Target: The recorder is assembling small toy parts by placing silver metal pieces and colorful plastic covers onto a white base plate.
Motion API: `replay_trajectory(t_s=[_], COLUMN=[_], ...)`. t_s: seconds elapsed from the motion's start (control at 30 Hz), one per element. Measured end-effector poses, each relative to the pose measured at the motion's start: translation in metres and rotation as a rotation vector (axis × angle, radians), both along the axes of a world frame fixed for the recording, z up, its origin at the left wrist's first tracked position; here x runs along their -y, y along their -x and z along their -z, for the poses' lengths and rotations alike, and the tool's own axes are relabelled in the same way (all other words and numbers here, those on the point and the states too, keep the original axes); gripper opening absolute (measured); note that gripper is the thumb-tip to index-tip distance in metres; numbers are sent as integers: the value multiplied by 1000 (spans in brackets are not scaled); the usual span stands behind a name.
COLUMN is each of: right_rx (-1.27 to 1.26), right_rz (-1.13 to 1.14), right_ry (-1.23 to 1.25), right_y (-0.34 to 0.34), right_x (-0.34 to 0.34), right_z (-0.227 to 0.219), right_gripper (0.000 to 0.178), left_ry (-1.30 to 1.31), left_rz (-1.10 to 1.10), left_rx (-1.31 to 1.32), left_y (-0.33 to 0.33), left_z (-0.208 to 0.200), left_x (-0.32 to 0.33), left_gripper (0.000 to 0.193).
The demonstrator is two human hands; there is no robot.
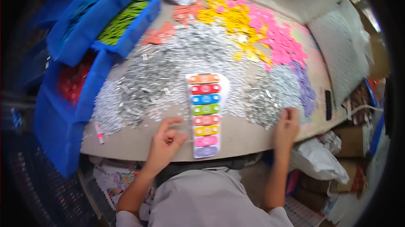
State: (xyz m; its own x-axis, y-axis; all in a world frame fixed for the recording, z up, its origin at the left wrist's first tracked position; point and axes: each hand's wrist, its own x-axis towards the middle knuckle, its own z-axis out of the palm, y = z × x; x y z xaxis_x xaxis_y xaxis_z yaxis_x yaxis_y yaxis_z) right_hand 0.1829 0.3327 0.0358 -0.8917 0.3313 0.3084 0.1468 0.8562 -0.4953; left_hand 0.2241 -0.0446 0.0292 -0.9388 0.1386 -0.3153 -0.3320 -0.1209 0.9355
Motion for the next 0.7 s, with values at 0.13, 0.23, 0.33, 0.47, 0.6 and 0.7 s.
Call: replay_trajectory(t_s=[0.13,0.23,0.33,0.47,0.6,0.7], right_rx=[115,107,131,102,-57,-160], right_rz=[33,-43,-11,-7,64,-43], right_ry=[-53,-89,-227,-226,80,138], right_y=[-15,-16,-14,-15,-17,-15], right_x=[-73,-70,-64,-69,-37,5], right_z=[13,21,24,34,24,15], right_gripper=[18,14,12,14,18,13], left_ry=[265,606,1100,1325,1419,1458], left_rz=[-110,-320,-437,-478,-332,-271], left_rx=[-87,-267,-514,-601,-613,-604], left_y=[-8,-1,14,28,39,44], left_z=[-3,-11,-17,-12,-5,0], left_x=[17,38,81,121,132,133], left_gripper=[10,9,9,9,9,9])
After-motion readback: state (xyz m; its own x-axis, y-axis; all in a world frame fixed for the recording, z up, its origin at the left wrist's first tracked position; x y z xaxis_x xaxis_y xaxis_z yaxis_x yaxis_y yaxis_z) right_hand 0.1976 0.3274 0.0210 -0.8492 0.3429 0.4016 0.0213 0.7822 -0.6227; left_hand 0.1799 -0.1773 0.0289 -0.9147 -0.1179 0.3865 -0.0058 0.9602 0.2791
